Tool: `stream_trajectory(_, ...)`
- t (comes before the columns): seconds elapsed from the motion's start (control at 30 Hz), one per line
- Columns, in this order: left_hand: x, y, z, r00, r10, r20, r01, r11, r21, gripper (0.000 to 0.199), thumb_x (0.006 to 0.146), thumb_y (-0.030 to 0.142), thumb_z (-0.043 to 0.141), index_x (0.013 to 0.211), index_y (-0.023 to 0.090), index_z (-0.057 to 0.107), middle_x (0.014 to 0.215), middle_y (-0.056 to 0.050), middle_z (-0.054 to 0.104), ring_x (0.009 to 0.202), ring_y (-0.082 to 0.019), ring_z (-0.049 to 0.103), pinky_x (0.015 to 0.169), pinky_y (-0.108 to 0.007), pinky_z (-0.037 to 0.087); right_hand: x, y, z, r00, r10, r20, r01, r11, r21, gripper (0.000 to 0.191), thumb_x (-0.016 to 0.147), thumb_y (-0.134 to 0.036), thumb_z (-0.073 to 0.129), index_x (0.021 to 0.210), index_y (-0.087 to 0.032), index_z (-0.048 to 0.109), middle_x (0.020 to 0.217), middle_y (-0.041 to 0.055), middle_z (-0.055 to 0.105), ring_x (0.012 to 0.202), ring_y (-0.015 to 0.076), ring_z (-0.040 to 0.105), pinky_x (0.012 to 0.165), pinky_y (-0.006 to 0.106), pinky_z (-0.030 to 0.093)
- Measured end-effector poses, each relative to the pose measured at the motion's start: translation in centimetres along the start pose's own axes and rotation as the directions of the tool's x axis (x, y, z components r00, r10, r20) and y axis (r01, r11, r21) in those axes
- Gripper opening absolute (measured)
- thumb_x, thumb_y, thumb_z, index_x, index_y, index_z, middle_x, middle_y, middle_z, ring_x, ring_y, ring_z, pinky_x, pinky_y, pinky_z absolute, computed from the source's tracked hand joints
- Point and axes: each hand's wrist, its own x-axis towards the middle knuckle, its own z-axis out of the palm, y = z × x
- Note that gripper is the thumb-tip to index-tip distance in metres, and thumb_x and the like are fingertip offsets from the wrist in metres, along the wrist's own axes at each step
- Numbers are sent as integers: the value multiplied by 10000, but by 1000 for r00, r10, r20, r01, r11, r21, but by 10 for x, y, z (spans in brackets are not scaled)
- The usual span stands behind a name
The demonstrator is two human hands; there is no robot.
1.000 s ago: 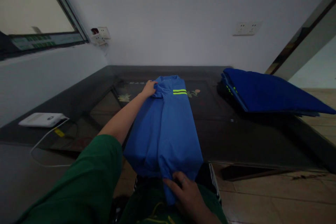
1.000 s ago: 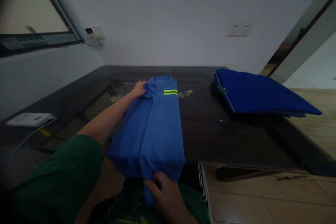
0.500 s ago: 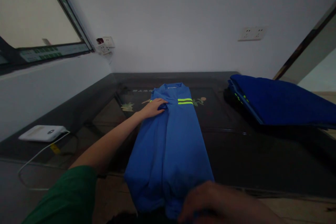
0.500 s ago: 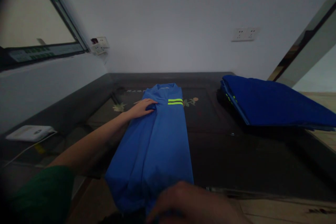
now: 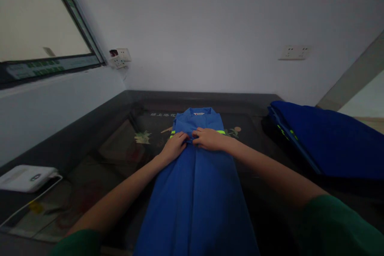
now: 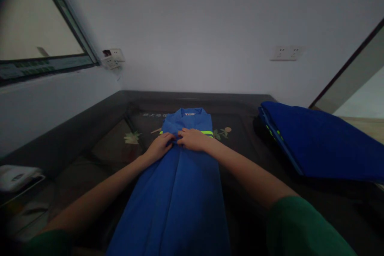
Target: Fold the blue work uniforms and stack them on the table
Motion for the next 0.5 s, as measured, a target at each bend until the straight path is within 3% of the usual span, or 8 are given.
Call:
stream_trajectory(0.1,2,6,-1,999,11,38,-11,1000,6,244,836,67,459,1001,206,574,1011,-44,597,984,-196,579,858,-326,489,-4,13,-12,996,-28,84,19,994,103,170,854,-202,633,1015,-189,684,1141,96,607,1029,246,546,789,342,471)
stream_trajectory(0.3,4,16,-2,997,69,41,-69,997,17,323,844,39,424,1085,200,565,1043,-57,579,1008,-201,559,855,-315,479,-15,26,-26,987,13,158,-68,936,346,160,847,-129,611,969,-215,669,1030,33,666,990,203,589,809,303,446)
stream_trajectory(0.4,0,19,-4,995,78,69,-75,996,-48,373,817,5,419,1104,197,560,1017,-51,584,989,-192,563,853,-308,472,-15,26,-21,989,41,143,-100,892,441,182,847,-107,600,985,-203,666,1019,38,682,971,202,611,835,317,445)
stream_trajectory(0.5,-5,21,-8,992,63,109,-50,992,-113,363,800,19,469,1105,193,560,972,-41,579,909,-178,572,799,-286,474,-15,25,-7,996,75,50,-90,845,527,166,855,-116,593,985,-192,662,1011,44,690,977,203,617,867,332,442)
